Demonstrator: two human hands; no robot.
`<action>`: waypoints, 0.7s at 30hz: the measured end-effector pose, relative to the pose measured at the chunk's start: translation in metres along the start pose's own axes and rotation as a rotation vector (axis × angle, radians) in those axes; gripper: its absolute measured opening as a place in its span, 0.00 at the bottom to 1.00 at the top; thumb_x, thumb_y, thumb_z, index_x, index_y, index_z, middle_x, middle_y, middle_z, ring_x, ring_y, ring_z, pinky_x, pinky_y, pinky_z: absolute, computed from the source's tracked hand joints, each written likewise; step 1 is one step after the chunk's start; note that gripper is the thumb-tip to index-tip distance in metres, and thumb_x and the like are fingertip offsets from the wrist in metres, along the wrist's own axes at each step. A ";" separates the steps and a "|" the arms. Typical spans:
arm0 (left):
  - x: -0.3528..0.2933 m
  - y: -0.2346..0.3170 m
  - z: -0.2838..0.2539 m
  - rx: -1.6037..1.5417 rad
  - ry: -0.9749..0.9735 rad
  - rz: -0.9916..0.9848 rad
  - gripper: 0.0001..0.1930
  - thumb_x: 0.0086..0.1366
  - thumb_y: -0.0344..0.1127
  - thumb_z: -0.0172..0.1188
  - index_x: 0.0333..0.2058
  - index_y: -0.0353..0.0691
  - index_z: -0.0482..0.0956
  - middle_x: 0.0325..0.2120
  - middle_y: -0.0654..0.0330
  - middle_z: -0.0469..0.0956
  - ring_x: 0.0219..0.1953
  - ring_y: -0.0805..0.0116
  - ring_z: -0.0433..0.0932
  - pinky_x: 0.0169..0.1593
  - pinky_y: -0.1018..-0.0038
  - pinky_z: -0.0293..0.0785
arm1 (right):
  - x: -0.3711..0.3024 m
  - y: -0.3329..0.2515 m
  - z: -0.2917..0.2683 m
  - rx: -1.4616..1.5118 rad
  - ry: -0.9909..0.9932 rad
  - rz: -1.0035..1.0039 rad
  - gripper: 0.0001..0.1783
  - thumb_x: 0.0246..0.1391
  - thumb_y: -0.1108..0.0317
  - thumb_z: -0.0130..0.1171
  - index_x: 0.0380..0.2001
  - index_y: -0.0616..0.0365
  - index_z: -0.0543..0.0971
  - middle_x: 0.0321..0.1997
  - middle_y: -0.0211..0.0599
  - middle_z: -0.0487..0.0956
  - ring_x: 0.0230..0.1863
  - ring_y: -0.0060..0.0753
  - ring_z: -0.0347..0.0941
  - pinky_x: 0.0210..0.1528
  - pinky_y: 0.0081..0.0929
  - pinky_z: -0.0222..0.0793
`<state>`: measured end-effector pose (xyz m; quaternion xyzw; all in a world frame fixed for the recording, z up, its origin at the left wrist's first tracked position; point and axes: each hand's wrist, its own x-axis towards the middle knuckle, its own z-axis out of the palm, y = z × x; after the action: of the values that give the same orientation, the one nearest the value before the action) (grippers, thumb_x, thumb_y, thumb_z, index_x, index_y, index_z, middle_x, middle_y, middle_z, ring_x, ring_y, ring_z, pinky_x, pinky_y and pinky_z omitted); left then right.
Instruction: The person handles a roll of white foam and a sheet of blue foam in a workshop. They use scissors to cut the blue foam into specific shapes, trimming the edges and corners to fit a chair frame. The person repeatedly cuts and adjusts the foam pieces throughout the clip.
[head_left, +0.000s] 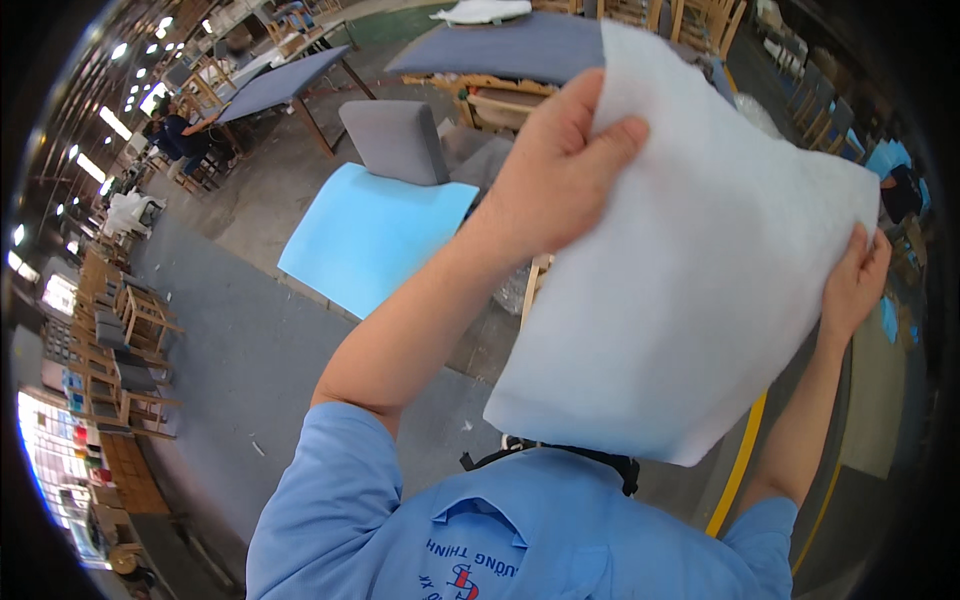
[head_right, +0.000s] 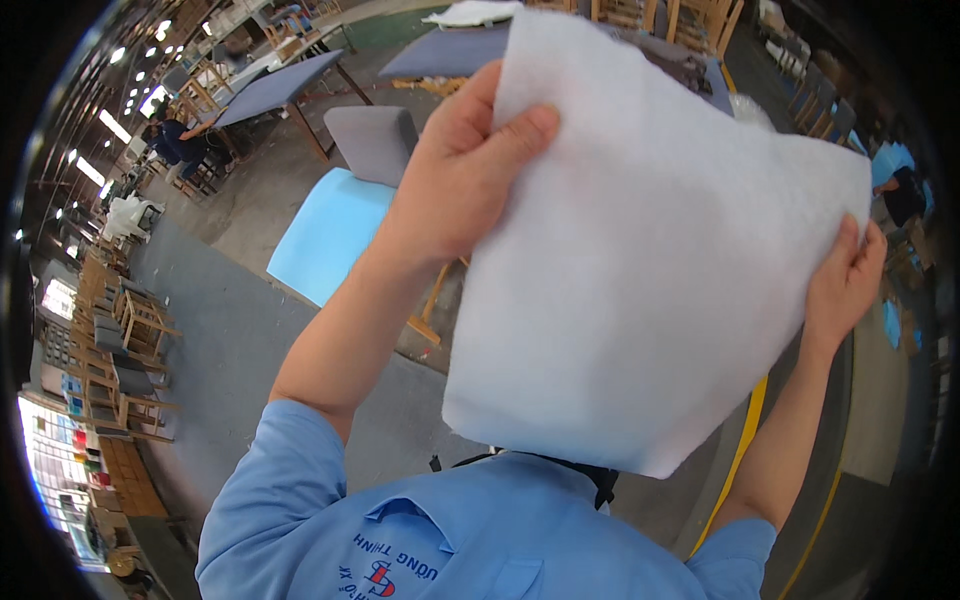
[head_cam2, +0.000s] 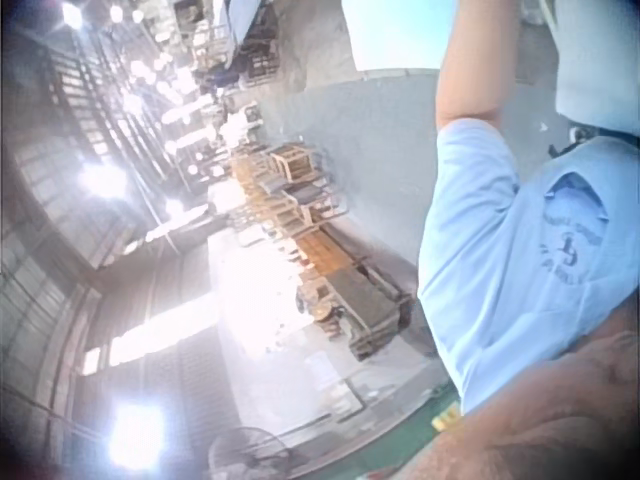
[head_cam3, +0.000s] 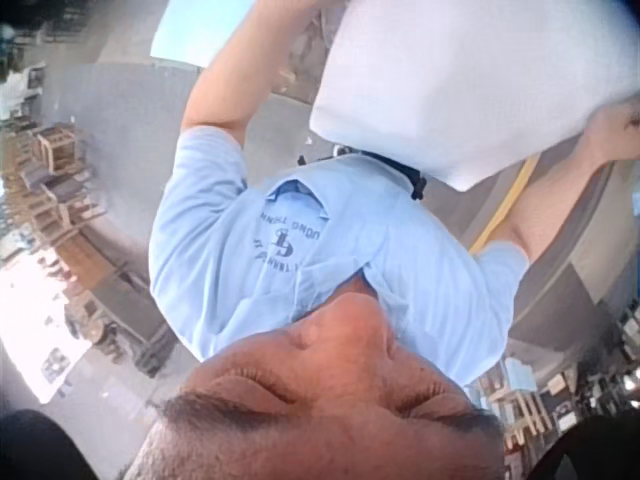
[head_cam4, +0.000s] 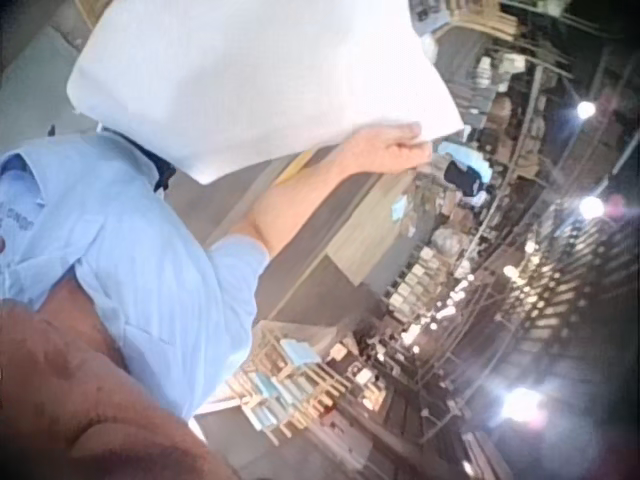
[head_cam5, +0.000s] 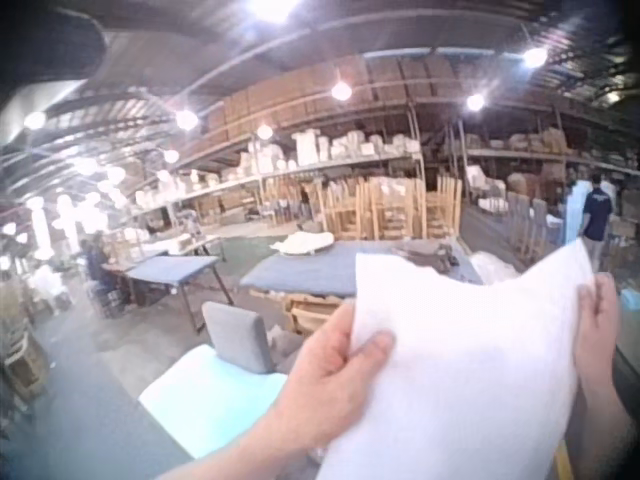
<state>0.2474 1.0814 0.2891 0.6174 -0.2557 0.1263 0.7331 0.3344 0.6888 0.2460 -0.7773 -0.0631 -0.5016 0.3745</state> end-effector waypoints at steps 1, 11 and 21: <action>-0.010 0.015 0.006 0.022 -0.008 0.008 0.20 0.75 0.35 0.58 0.62 0.37 0.71 0.50 0.64 0.81 0.50 0.76 0.78 0.55 0.74 0.75 | 0.002 -0.007 -0.014 -0.037 0.039 0.010 0.22 0.71 0.56 0.57 0.54 0.65 0.76 0.48 0.40 0.81 0.47 0.27 0.75 0.54 0.25 0.70; -0.101 0.097 0.072 -0.237 -0.379 0.109 0.16 0.74 0.27 0.53 0.59 0.35 0.68 0.43 0.59 0.78 0.46 0.74 0.77 0.48 0.73 0.74 | -0.048 -0.047 -0.180 0.042 0.491 0.013 0.19 0.71 0.61 0.59 0.53 0.68 0.76 0.49 0.46 0.83 0.48 0.32 0.78 0.51 0.28 0.75; -0.126 0.110 0.075 0.032 -0.400 0.263 0.18 0.72 0.29 0.53 0.59 0.35 0.68 0.35 0.49 0.79 0.37 0.53 0.79 0.41 0.63 0.73 | -0.074 -0.102 -0.210 0.021 0.586 0.168 0.21 0.68 0.63 0.62 0.54 0.71 0.75 0.51 0.47 0.83 0.48 0.34 0.78 0.51 0.29 0.76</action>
<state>0.0707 1.0481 0.3229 0.6030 -0.4721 0.0997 0.6353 0.0957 0.6465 0.2832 -0.5981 0.1069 -0.6711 0.4248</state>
